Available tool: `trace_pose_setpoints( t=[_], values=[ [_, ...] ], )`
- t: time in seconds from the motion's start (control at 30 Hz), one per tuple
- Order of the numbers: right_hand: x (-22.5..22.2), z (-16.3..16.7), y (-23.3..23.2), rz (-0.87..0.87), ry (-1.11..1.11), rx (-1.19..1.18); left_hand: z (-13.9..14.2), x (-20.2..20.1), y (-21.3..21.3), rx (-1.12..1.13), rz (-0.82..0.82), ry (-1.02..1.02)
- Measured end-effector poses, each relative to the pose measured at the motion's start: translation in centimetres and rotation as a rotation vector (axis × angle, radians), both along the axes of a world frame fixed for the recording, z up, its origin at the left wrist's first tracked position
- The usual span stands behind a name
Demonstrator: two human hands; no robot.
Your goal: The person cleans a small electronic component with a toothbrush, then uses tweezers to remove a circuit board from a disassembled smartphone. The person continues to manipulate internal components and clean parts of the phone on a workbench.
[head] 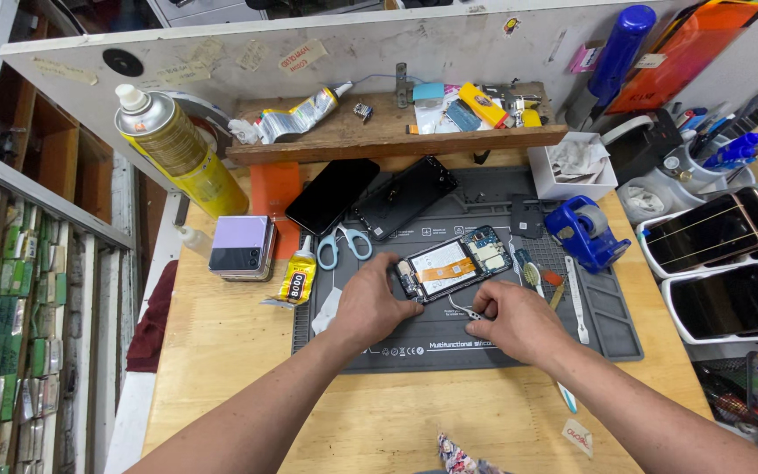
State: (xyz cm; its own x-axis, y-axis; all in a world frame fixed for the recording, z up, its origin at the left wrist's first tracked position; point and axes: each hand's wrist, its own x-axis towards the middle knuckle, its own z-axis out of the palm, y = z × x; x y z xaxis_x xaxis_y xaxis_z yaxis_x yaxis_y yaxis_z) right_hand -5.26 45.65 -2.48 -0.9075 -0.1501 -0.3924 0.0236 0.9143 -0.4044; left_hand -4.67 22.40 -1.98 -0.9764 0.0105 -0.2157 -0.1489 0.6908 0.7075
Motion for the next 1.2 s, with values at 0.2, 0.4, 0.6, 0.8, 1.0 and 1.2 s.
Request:
trace_pose_setpoints(
  t=[0.2,0.4,0.6,0.8,1.0,1.2],
  values=[
    [-0.2,-0.3,0.2,-0.005,-0.012,-0.016,0.2,-0.2,0.3,0.073,0.002,-0.066],
    [-0.1,-0.1,0.3,-0.003,-0.020,-0.002,-0.7,-1.2,0.2,0.413,0.133,-0.282],
    [-0.5,0.9,0.3,-0.022,-0.079,-0.075,-1.4,-2.0,-0.1,0.554,0.246,-0.402],
    [-0.3,1.5,-1.4,-0.017,0.111,-0.352,-2.1,-2.2,-0.3,0.703,0.312,-0.389],
    [0.3,0.9,-3.2,0.105,0.393,-0.349,-3.0,-2.4,-0.4,0.779,0.336,-0.373],
    [0.2,0.8,-3.9,0.108,0.440,-0.306,-3.7,-2.4,-0.5,0.816,0.352,-0.362]
  ],
)
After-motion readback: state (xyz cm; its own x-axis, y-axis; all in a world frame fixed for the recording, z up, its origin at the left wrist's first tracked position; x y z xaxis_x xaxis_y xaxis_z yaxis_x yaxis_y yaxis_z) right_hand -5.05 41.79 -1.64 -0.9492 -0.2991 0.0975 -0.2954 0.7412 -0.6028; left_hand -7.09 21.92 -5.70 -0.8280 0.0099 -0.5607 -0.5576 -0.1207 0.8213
